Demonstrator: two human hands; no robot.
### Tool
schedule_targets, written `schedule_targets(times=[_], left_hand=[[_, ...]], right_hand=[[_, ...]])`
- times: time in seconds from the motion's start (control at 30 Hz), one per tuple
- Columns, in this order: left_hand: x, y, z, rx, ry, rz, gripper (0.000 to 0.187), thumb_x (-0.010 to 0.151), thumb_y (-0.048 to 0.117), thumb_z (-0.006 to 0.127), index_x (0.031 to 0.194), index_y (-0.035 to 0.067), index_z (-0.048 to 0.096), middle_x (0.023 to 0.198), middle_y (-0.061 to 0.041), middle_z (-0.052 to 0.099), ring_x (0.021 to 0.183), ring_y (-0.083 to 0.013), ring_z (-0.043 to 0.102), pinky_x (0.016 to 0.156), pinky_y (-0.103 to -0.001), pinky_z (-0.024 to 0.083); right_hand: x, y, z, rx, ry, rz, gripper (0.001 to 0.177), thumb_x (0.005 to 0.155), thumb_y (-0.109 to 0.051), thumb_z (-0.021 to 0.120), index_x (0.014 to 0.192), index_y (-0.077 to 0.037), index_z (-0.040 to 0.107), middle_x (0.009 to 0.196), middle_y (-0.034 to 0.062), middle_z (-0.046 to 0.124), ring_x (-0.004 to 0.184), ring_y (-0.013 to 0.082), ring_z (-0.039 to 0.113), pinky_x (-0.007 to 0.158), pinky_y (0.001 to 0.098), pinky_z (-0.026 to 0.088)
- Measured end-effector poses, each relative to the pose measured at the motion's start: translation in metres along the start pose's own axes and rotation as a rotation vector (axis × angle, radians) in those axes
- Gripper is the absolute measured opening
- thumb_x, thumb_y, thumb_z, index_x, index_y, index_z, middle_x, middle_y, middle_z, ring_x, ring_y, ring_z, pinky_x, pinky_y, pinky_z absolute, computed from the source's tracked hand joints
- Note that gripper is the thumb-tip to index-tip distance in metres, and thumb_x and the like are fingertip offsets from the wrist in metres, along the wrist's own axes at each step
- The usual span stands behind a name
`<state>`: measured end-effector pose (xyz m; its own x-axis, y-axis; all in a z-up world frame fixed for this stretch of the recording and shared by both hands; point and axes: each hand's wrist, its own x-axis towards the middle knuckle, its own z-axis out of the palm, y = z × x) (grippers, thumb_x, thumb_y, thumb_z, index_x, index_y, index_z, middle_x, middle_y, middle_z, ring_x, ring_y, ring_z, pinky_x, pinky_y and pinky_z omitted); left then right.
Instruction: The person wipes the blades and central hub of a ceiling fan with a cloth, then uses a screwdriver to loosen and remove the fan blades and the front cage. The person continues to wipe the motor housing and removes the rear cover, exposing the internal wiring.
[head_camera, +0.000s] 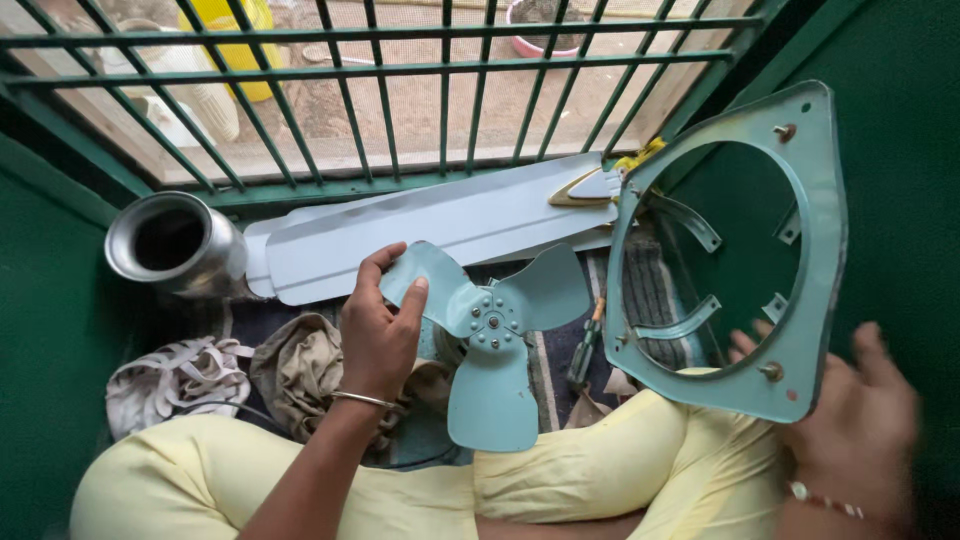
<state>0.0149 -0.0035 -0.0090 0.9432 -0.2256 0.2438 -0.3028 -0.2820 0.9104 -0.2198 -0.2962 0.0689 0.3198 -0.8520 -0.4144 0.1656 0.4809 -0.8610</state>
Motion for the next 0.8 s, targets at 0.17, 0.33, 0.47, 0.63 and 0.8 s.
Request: schedule_targets(times=[0.17,0.33,0.47,0.63,0.8], left_hand=[[0.002,0.001,0.001,0.082,-0.010,-0.138,0.048,0.088,0.021,0.068,0.133,0.007,0.060,0.118,-0.014,0.072,0.072,-0.0259,0.068,0.077,-0.037,0.055],[0.000,0.010,-0.009,0.272,0.071,0.333,0.052,0.090,0.017,0.069,0.137,0.001,0.055,0.137,-0.022,0.061,0.131,-0.0348,0.055,0.111,-0.045,0.044],[-0.010,0.020,-0.016,0.424,-0.133,0.546,0.049,0.090,0.023,0.069,0.135,0.006,0.061,0.141,-0.015,0.061,0.140,-0.0309,0.049,0.121,-0.052,0.028],[-0.015,0.030,-0.010,0.532,-0.260,0.657,0.036,0.091,0.031,0.067,0.119,0.009,0.072,0.131,-0.011,0.069,0.132,-0.0261,0.056,0.123,-0.058,0.014],[-0.008,0.054,-0.017,0.609,-0.253,0.567,0.032,0.095,0.037,0.066,0.106,0.009,0.077,0.087,-0.007,0.077,0.084,-0.0220,0.073,0.115,-0.048,0.030]], right_hand=[[-0.044,0.009,0.009,-0.630,0.069,-0.968,0.045,0.111,-0.034,0.050,0.132,0.006,0.051,0.145,0.0270,0.057,0.136,0.0345,0.051,0.115,0.0583,0.036],[-0.071,0.041,0.061,-0.775,-0.299,-0.981,0.042,0.098,-0.026,0.065,0.132,-0.002,0.059,0.149,0.0170,0.056,0.138,0.0297,0.055,0.115,0.0499,0.044],[-0.069,0.107,0.098,-1.130,-0.387,-1.061,0.069,0.089,-0.018,0.078,0.148,0.003,0.048,0.160,0.0243,0.040,0.148,0.0388,0.041,0.119,0.0459,0.036],[-0.037,0.144,0.088,-0.989,-0.386,-0.812,0.077,0.089,-0.023,0.077,0.150,0.007,0.040,0.153,0.0276,0.044,0.139,0.0345,0.049,0.112,0.0425,0.043],[-0.014,0.155,0.087,-0.781,-0.317,-0.403,0.071,0.091,-0.030,0.072,0.150,-0.002,0.043,0.140,0.0209,0.057,0.122,0.0261,0.062,0.094,0.0356,0.053]])
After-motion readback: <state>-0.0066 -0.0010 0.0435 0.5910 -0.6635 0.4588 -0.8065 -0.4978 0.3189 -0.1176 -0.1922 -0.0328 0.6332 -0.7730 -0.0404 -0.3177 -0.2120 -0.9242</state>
